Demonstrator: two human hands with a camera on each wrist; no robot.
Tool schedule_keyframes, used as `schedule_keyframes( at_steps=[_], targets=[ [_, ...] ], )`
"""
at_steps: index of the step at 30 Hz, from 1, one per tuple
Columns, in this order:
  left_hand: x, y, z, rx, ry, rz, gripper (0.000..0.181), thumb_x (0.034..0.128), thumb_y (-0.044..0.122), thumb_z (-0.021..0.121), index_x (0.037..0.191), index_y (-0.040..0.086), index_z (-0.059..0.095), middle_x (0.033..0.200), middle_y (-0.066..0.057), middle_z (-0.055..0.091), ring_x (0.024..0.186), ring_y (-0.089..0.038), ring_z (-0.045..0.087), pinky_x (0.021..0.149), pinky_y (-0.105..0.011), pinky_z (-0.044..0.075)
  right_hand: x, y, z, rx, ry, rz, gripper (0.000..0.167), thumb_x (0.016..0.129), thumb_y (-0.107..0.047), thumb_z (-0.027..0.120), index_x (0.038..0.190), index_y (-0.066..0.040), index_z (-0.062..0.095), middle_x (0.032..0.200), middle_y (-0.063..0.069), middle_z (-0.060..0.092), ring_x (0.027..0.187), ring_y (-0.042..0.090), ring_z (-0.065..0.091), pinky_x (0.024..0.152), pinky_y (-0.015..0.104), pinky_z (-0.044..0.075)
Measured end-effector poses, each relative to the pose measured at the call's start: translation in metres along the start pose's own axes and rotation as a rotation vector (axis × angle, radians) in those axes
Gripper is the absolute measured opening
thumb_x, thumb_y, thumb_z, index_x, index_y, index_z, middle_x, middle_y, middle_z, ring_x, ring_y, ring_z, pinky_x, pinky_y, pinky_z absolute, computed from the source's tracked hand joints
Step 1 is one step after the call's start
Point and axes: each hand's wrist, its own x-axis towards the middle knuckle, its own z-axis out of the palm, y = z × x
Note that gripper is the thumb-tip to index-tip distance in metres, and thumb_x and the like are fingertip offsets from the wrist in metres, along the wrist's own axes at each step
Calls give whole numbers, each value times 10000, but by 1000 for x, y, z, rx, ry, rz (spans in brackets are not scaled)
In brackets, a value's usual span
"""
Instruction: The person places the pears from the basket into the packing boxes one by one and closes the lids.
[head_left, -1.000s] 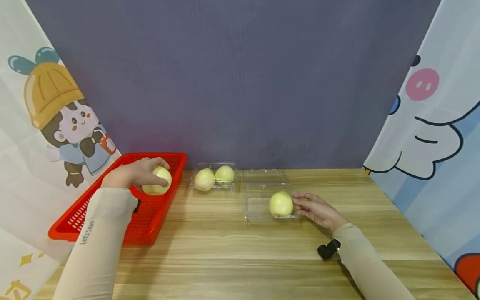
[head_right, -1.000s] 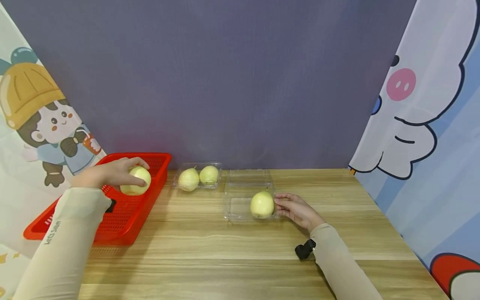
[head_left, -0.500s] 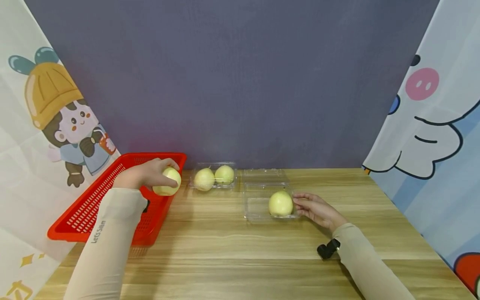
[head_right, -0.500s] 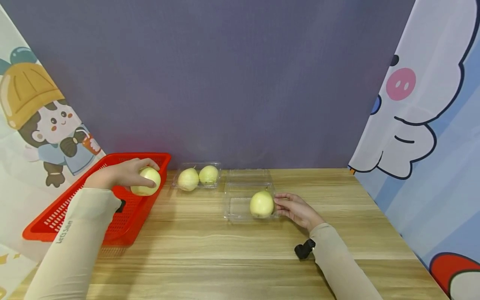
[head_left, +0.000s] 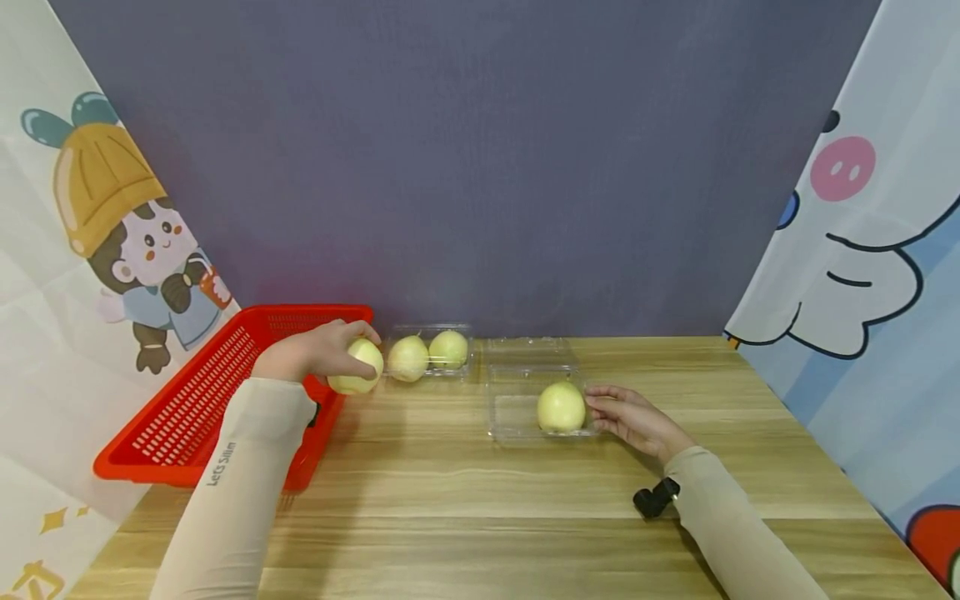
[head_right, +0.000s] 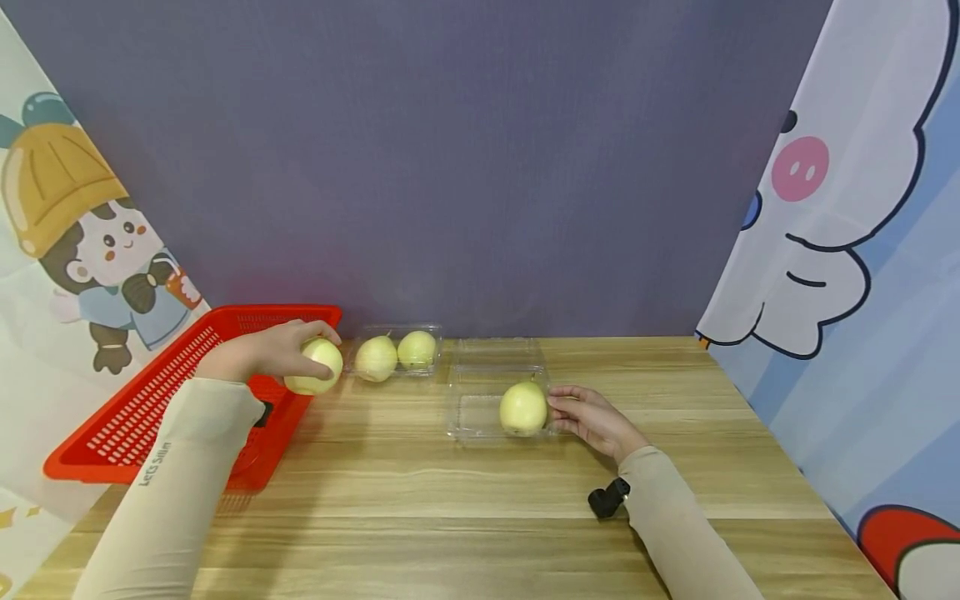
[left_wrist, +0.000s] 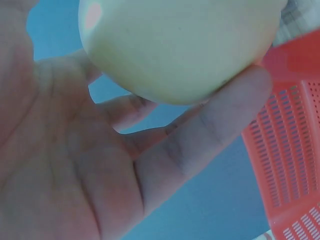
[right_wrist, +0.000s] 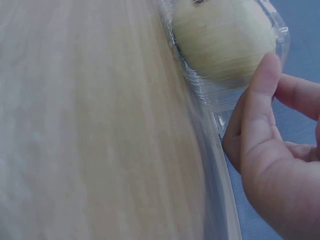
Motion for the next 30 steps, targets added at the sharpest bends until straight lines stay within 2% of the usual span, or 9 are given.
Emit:
schedule_keyframes(
  at_steps=[6, 13, 19, 26, 27, 30],
  targets=[
    [4, 7, 5, 15, -1, 21, 515, 820, 292, 717, 1289, 136, 570, 1157, -152, 493, 865, -254, 541, 647, -336, 513, 2, 0, 1, -2, 14, 8, 410, 1034, -19, 514, 1383, 133, 361, 994, 45, 615, 823, 81, 620, 744, 199, 556],
    [8, 12, 11, 66, 0, 21, 515, 818, 326, 696, 1300, 190, 574, 1261, -133, 494, 1002, -252, 523, 772, -376, 479, 2, 1, 1, 3, 23, 15, 395, 1035, -20, 511, 1377, 124, 375, 988, 51, 611, 816, 85, 618, 738, 200, 557],
    [14, 18, 16, 28, -26, 11, 548, 830, 336, 696, 1339, 194, 553, 1335, -161, 430, 950, -250, 545, 718, -356, 493, 2, 1, 0, -1, 5, 8, 445, 1036, -20, 509, 1402, 158, 331, 1006, 52, 608, 825, 85, 613, 743, 197, 553],
    [19, 28, 23, -17, -53, 10, 565, 835, 326, 694, 1364, 204, 538, 1338, -134, 429, 818, -226, 566, 610, -331, 515, 3, 0, 1, 4, 20, 19, 436, 1029, -17, 521, 1397, 137, 344, 987, 46, 612, 813, 86, 616, 735, 194, 553],
    [19, 29, 24, -21, -55, 7, 563, 836, 325, 694, 1365, 211, 539, 1335, -125, 430, 819, -229, 569, 603, -335, 521, 3, 0, 1, 3, 21, 20, 440, 1029, -18, 521, 1399, 139, 342, 985, 46, 613, 811, 85, 616, 735, 194, 554],
    [21, 34, 25, 5, -50, 26, 560, 836, 335, 695, 1364, 220, 548, 1335, -109, 452, 955, -240, 552, 700, -362, 515, 3, 0, 1, 3, 26, 22, 436, 1030, -23, 523, 1396, 137, 348, 979, 46, 612, 806, 85, 615, 731, 195, 554]
  ],
)
